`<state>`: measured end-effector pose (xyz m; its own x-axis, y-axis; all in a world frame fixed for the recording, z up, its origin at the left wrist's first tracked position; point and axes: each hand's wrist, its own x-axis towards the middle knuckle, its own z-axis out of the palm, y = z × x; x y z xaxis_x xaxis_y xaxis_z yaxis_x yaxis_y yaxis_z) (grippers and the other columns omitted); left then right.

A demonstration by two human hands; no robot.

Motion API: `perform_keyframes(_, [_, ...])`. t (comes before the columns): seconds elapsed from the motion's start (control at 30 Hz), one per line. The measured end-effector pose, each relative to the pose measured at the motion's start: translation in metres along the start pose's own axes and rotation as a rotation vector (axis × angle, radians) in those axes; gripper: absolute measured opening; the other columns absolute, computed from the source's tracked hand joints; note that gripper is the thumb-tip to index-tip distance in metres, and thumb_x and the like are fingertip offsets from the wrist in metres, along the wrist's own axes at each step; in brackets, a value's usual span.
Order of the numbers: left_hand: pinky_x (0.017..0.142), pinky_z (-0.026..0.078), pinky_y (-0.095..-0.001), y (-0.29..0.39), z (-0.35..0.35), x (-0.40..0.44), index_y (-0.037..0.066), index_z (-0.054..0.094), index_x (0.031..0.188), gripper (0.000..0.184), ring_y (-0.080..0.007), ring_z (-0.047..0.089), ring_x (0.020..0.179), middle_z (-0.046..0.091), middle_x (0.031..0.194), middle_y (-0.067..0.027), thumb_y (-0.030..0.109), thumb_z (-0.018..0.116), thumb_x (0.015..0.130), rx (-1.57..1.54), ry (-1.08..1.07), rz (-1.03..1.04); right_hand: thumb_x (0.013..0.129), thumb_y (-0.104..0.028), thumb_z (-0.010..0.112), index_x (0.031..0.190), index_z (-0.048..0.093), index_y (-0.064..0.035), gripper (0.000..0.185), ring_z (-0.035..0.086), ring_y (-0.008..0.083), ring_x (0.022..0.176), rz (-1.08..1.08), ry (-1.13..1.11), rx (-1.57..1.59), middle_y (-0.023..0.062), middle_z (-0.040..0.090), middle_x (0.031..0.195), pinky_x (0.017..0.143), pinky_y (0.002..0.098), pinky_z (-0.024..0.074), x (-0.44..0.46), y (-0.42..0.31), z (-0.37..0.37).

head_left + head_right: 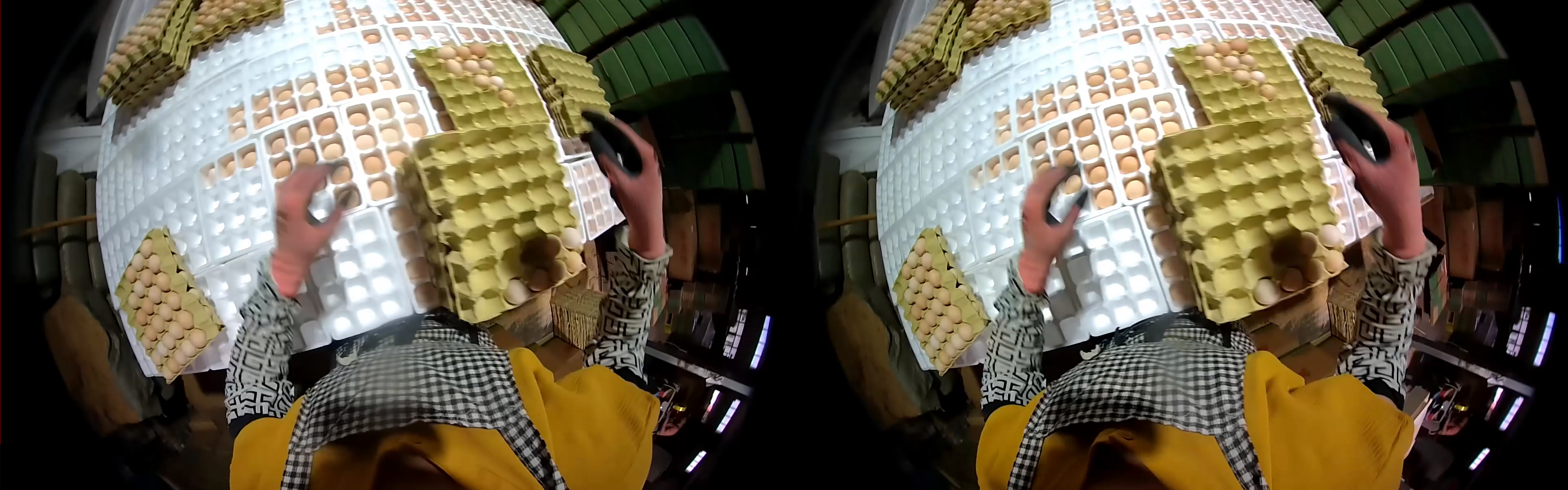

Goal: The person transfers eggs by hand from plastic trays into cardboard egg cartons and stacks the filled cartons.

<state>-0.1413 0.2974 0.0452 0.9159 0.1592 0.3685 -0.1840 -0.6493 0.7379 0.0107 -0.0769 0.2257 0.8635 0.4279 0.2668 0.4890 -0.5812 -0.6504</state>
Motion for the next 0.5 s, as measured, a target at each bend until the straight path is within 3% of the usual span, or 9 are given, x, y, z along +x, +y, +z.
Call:
perform_keyframes(0.03, [0.102,0.043,-0.0431,0.038,0.016,-0.001,0.003,0.062,0.118,0.052,-0.0342,0.058,0.115,0.064,0.119,-0.0145,0.008,0.075,0.067,-0.081,-0.081,0.128,0.084,-0.004,0.067,0.121,0.066,-0.0015,0.037,0.067,0.0128,0.095,0.250,-0.053,-0.191,0.0095,0.073,0.105,0.087,0.0268,0.0509,-0.023,-0.008,-0.018])
perform_keyframes(0.07, [0.100,0.044,-0.0446,0.079,0.031,-0.001,0.005,0.063,0.115,0.055,-0.0334,0.059,0.110,0.065,0.114,-0.0131,0.014,0.079,0.063,-0.134,-0.166,0.293,0.084,-0.005,0.068,0.122,0.065,-0.0034,0.038,0.066,0.0156,0.100,0.211,-0.149,-0.200,0.0102,0.071,0.109,0.094,0.0283,0.0491,-0.052,0.020,-0.033])
perform_keyframes(0.17, [0.103,0.039,-0.0465,0.179,0.095,-0.017,0.008,0.063,0.115,0.063,-0.0294,0.055,0.108,0.060,0.106,-0.0103,0.045,0.079,0.067,0.088,-0.558,0.338,0.071,-0.014,0.082,0.130,0.061,-0.0192,0.063,0.047,0.0314,0.130,0.243,-0.320,-0.253,0.0123,0.049,0.141,0.109,0.0394,0.0402,-0.114,0.047,-0.041])
perform_keyframes(0.23, [0.103,0.038,-0.0454,0.193,0.142,-0.035,0.007,0.063,0.115,0.057,-0.0278,0.055,0.102,0.060,0.100,-0.0086,0.042,0.076,0.072,0.199,-0.607,0.446,0.068,-0.021,0.084,0.126,0.062,-0.0186,0.062,0.035,0.0336,0.139,0.017,-0.317,-0.455,0.0117,0.045,0.144,0.116,0.0455,0.0287,-0.132,0.083,-0.012])
perform_keyframes(0.3, [0.102,0.039,-0.0451,0.194,0.166,-0.047,0.007,0.063,0.114,0.052,-0.0277,0.056,0.098,0.060,0.096,-0.0086,0.038,0.076,0.075,0.291,-0.590,0.480,0.071,-0.016,0.081,0.121,0.064,-0.0135,0.052,0.034,0.0324,0.139,-0.002,-0.413,-0.275,0.0118,0.045,0.145,0.114,0.0434,0.0314,-0.134,0.113,0.009])
perform_keyframes(0.37, [0.102,0.040,-0.0446,0.190,0.162,-0.046,0.008,0.062,0.116,0.050,-0.0283,0.059,0.099,0.062,0.100,-0.0115,0.034,0.075,0.075,0.220,-0.623,0.415,0.075,-0.020,0.079,0.121,0.063,-0.0122,0.050,0.039,0.0316,0.136,-0.211,-0.445,-0.455,0.0128,0.048,0.141,0.112,0.0452,0.0333,-0.122,0.108,-0.003])
perform_keyframes(0.4, [0.100,0.043,-0.0438,0.198,0.147,-0.039,0.008,0.061,0.117,0.048,-0.0299,0.061,0.102,0.062,0.107,-0.0155,0.029,0.073,0.076,0.066,-0.507,0.321,0.076,-0.022,0.079,0.122,0.062,-0.0115,0.049,0.042,0.0312,0.134,-0.313,-0.463,-0.543,0.0133,0.050,0.138,0.111,0.0461,0.0343,-0.121,0.106,-0.009])
perform_keyframes(0.43, [0.094,0.048,-0.0404,0.198,0.142,-0.035,0.005,0.060,0.118,0.049,-0.0278,0.063,0.104,0.063,0.114,-0.0146,0.025,0.072,0.075,-0.188,-0.410,0.150,0.078,-0.022,0.077,0.121,0.061,-0.0087,0.048,0.046,0.0299,0.130,-0.139,-0.390,-0.223,0.0133,0.052,0.135,0.108,0.0451,0.0380,-0.124,0.115,-0.013])
perform_keyframes(0.5, [0.093,0.048,-0.0430,0.216,0.123,-0.016,0.003,0.057,0.113,0.040,-0.0254,0.063,0.098,0.060,0.102,-0.0121,0.015,0.065,0.076,-1.041,-0.355,-0.646,0.081,-0.023,0.074,0.121,0.060,-0.0032,0.047,0.055,0.0274,0.121,0.205,-0.227,0.412,0.0132,0.057,0.128,0.102,0.0431,0.0453,-0.132,0.131,-0.023])
